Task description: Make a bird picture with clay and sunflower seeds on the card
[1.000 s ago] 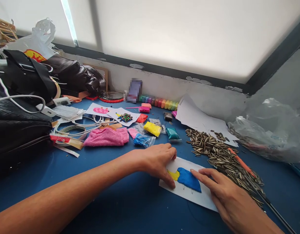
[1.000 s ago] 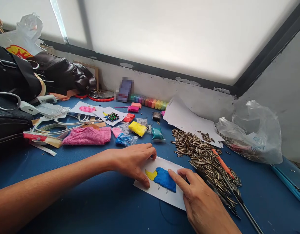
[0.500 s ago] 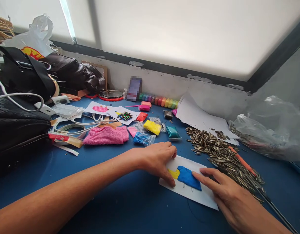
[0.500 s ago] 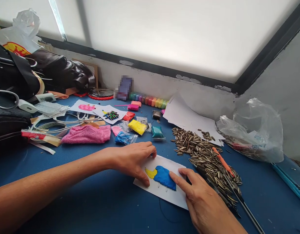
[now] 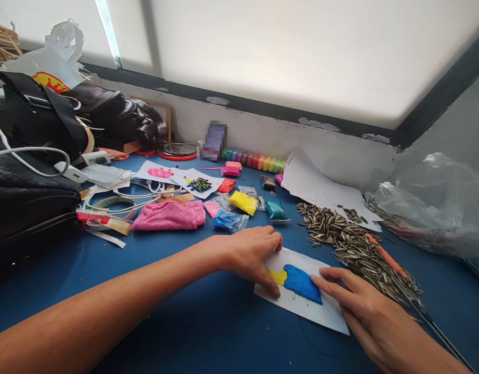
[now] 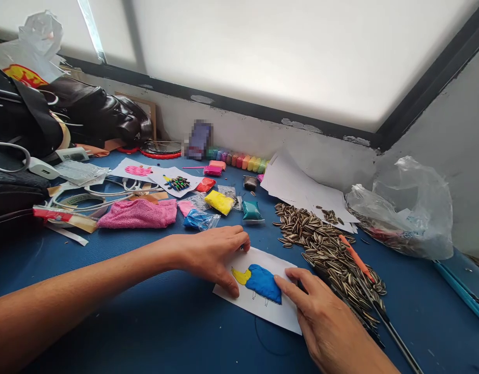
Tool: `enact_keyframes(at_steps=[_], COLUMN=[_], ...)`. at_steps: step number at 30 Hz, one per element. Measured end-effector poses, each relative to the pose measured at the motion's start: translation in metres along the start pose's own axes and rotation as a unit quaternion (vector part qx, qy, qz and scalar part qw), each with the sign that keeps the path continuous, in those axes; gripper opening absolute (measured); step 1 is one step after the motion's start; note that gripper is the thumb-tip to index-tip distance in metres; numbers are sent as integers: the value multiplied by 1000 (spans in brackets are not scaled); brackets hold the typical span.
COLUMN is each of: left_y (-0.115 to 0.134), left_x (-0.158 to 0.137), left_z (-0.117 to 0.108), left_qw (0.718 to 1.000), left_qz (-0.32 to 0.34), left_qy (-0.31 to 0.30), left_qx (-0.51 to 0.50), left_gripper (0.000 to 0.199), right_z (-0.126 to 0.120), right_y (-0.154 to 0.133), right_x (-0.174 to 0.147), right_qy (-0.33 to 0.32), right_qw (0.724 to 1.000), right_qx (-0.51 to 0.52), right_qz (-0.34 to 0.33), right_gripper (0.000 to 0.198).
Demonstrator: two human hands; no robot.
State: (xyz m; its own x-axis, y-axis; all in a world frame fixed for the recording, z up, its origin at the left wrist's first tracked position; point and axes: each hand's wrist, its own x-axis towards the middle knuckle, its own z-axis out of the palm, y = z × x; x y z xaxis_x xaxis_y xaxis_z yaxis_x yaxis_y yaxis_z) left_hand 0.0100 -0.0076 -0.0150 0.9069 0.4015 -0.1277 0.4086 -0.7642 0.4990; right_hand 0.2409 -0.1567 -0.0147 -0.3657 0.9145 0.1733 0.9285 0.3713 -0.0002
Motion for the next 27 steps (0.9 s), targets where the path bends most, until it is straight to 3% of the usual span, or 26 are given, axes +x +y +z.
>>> enact_keyframes(at_steps=[10, 18, 27], left_y=[3, 0, 1], left_x=[-1, -1, -1], left_z=[-3, 0, -2], left_qw=[1000, 1000, 1000], left_qz=[-8, -2, 2], left_qy=[-7, -3, -3], left_qx=[4, 0, 2], left_gripper=[64, 65, 65], right_z=[3, 6, 15], right_y=[-3, -5, -6], right_x=[-1, 5, 8], right_qy=[-11, 43, 44], right_qw=[1000, 999, 999], right_qx=[-13, -20, 8], right_qz=[12, -4, 25], right_gripper=[51, 49, 54])
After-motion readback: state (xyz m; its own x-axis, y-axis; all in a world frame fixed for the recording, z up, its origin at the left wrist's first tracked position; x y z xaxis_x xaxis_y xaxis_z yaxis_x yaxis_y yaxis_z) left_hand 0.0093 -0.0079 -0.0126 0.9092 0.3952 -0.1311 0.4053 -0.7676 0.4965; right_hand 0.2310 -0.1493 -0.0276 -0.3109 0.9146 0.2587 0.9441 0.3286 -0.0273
